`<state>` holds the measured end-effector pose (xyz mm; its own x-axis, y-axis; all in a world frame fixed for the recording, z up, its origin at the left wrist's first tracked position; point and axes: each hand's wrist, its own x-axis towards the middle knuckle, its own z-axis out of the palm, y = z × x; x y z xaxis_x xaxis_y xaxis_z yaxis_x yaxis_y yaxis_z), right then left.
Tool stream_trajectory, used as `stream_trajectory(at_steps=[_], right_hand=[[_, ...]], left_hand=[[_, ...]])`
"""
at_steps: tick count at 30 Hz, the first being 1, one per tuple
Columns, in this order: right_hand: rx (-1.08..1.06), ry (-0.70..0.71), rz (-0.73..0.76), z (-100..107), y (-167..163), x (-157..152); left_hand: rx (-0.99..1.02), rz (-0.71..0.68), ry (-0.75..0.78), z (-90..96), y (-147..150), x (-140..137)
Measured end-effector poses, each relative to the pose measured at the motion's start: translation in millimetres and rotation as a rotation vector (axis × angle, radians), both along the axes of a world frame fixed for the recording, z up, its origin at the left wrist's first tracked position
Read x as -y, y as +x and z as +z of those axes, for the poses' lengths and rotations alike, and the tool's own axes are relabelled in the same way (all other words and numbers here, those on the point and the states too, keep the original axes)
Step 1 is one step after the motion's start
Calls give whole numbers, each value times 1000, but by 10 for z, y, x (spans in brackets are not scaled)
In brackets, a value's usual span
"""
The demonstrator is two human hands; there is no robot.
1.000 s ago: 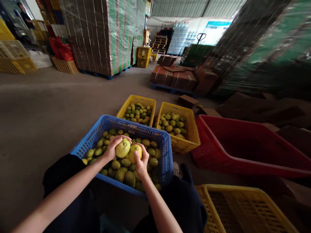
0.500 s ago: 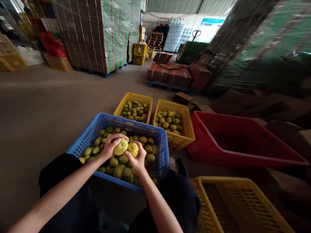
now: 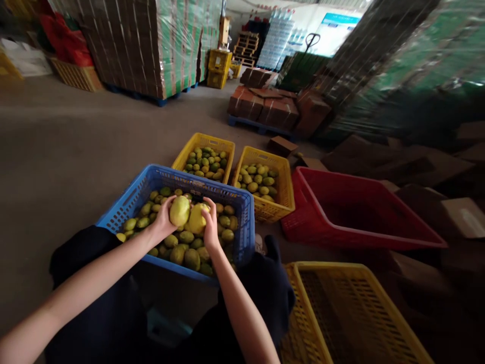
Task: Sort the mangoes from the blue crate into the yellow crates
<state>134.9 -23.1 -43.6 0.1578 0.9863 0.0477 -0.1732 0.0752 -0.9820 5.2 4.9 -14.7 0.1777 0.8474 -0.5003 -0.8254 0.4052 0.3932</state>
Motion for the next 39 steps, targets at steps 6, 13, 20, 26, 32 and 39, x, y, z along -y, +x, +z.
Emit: stream_trajectory(at_steps=[6, 13, 20, 26, 32, 39], right_hand=[[-223, -225, 120, -98, -27, -151], [-213, -213, 50, -82, -81, -154], [-124, -156, -86, -94, 17, -202], [203, 87, -57, -166, -2, -152], [558, 258, 113, -213, -50, 5], [862, 665, 55, 43, -211, 197]], left_hand=[[-2, 121, -176, -98, 9, -61], [-16, 67, -35, -211, -12, -116], [96, 67, 32, -61, 10, -54], [69, -31, 58, -6, 70, 44], [-38, -74, 228, -183, 142, 35], [-216, -39, 315, -198, 29, 92]])
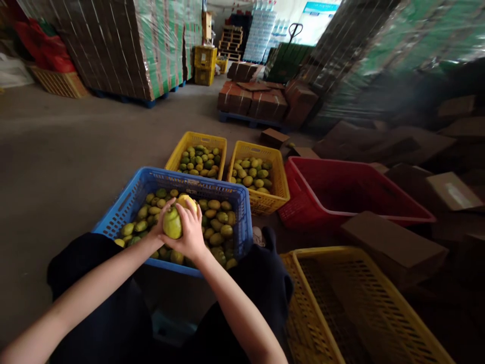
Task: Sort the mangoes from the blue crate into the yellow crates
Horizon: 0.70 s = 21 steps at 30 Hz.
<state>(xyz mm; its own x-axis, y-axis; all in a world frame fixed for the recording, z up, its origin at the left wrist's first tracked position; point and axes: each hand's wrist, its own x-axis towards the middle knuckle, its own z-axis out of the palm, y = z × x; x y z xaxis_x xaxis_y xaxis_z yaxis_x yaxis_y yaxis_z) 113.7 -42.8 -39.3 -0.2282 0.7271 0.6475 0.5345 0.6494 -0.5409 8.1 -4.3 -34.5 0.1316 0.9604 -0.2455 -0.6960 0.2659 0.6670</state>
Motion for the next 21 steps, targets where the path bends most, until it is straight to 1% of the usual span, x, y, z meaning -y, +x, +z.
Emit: stream_trajectory(at_steps=[2, 5, 7, 8, 9, 10, 12, 14, 15, 16, 18, 21], right_hand=[[25, 92, 28, 4, -20, 36], [88, 167, 182, -43, 35, 52], [118, 195, 274, -64, 108, 39], [107, 206, 289, -60, 144, 26], [67, 217, 269, -43, 177, 10], [3, 223, 219, -15, 205, -8], [-166, 213, 57, 70, 248, -45], [-329, 194, -122, 161, 277, -73], [-377, 186, -176, 196, 289, -81], [-393, 183, -187, 216, 299, -83], [-360, 179, -135, 212, 309, -74], [-286, 147, -80, 126, 309, -50]], left_hand=[[-6, -30, 10, 12, -8, -18], [56, -79, -49, 59, -5, -105], [116, -49, -95, 135, -30, -174], [140, -21, -109, 187, -56, -207], [147, 10, -103, 246, -89, -235], [129, 39, -69, 308, -127, -257], [31, 92, 62, 418, -201, -278], [-109, 145, 217, 483, -246, -255], [-181, 171, 284, 494, -252, -226], [-253, 186, 341, 492, -246, -186], [-395, 171, 436, 464, -211, -91], [-569, 113, 539, 411, -148, 31]])
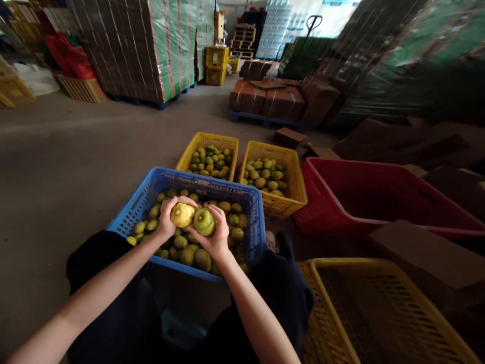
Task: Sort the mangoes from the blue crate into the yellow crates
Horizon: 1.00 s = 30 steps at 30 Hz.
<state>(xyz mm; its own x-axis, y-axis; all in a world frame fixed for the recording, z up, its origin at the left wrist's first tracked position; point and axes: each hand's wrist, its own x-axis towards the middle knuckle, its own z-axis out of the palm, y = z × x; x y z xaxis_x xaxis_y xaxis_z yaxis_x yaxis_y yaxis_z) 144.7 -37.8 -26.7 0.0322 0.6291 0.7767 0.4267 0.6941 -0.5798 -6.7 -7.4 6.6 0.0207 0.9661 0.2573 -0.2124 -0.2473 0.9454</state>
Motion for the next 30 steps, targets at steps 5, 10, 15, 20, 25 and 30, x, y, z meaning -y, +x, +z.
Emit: stream_trajectory(at_steps=[5, 10, 15, 20, 25, 30], right_hand=[[77, 24, 31, -104, 17, -10], [74, 37, 3, -118, 15, -17], [95, 78, -20, -138, 2, -10], [114, 98, -20, -140, 15, -27], [89, 78, -16, -110, -7, -8], [-216, -356, -58, -76, -110, 1]], left_hand=[[-83, 18, 43, -16, 17, 36], [-95, 6, 87, 11, 5, 33], [-132, 9, 76, 16, 8, 41], [-124, 20, 89, -8, 0, 52], [-63, 18, 23, -15, 19, 42], [306, -41, -542, -41, 63, -98]])
